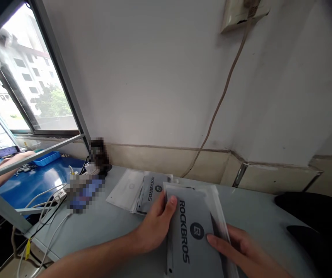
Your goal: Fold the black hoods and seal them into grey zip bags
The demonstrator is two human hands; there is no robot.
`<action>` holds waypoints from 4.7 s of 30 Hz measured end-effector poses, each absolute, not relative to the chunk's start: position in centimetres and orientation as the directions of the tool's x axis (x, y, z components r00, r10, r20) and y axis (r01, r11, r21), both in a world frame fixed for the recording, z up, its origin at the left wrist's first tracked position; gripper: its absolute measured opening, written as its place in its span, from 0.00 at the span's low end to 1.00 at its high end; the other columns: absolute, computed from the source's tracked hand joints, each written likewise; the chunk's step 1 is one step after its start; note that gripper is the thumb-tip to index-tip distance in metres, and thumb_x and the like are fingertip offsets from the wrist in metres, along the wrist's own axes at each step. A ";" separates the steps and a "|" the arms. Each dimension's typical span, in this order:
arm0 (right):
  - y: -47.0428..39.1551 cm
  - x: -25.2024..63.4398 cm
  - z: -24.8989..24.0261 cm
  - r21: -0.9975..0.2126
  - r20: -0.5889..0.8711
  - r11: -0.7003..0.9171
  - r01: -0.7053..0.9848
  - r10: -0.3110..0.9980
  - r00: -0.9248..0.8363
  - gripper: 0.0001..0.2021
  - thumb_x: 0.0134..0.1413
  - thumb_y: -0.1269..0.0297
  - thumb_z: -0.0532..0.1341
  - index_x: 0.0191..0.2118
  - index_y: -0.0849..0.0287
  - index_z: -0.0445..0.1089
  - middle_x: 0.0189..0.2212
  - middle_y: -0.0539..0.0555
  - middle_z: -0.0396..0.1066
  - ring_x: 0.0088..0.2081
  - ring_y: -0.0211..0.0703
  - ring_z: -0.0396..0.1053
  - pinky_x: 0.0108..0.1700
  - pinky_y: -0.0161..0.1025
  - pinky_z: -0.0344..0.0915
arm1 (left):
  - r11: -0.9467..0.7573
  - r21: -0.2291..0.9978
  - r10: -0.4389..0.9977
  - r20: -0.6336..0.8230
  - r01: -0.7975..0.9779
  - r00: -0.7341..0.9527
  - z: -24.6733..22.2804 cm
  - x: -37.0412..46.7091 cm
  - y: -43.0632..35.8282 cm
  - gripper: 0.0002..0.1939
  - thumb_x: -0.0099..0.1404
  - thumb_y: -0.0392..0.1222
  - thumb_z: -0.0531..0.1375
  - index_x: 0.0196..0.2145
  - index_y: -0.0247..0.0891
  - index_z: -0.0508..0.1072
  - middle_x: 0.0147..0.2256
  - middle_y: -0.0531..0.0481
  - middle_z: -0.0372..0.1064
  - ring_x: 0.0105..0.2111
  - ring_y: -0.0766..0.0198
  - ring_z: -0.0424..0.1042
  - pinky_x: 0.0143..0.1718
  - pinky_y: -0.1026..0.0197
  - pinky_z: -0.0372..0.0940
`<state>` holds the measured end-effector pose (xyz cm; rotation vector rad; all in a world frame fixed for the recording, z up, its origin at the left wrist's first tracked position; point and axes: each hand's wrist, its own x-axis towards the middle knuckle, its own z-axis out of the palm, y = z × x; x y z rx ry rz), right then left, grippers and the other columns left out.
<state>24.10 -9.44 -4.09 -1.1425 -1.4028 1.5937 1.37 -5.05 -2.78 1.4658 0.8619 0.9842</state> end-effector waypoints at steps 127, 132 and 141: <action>-6.5 25.3 -8.6 -0.975 -0.130 -0.087 0.206 0.970 -0.206 0.27 0.61 0.33 0.59 0.47 0.53 0.70 0.30 0.46 0.66 0.25 0.35 0.61 0.24 0.33 0.59 | -0.681 0.205 0.731 0.255 0.703 0.633 -5.0 -4.2 2.1 0.30 0.80 0.55 0.48 0.75 0.49 0.50 0.75 0.45 0.38 0.75 0.40 0.36 0.72 0.30 0.43; -6.5 25.2 -8.2 -0.972 -0.142 -0.093 0.216 0.964 -0.225 0.29 0.60 0.32 0.59 0.47 0.55 0.70 0.30 0.46 0.66 0.25 0.35 0.61 0.25 0.34 0.59 | -0.672 0.208 0.739 0.239 0.711 0.629 -4.8 -4.1 2.1 0.31 0.80 0.55 0.49 0.75 0.47 0.52 0.76 0.45 0.38 0.75 0.40 0.35 0.72 0.31 0.42; -6.5 25.1 -8.8 -0.972 -0.125 -0.078 0.220 0.970 -0.210 0.28 0.60 0.32 0.59 0.47 0.54 0.70 0.30 0.47 0.67 0.26 0.36 0.61 0.25 0.34 0.59 | -0.570 0.299 0.808 0.374 0.765 0.456 -3.2 -2.7 1.4 0.25 0.78 0.43 0.47 0.69 0.42 0.65 0.70 0.46 0.58 0.72 0.50 0.54 0.73 0.38 0.46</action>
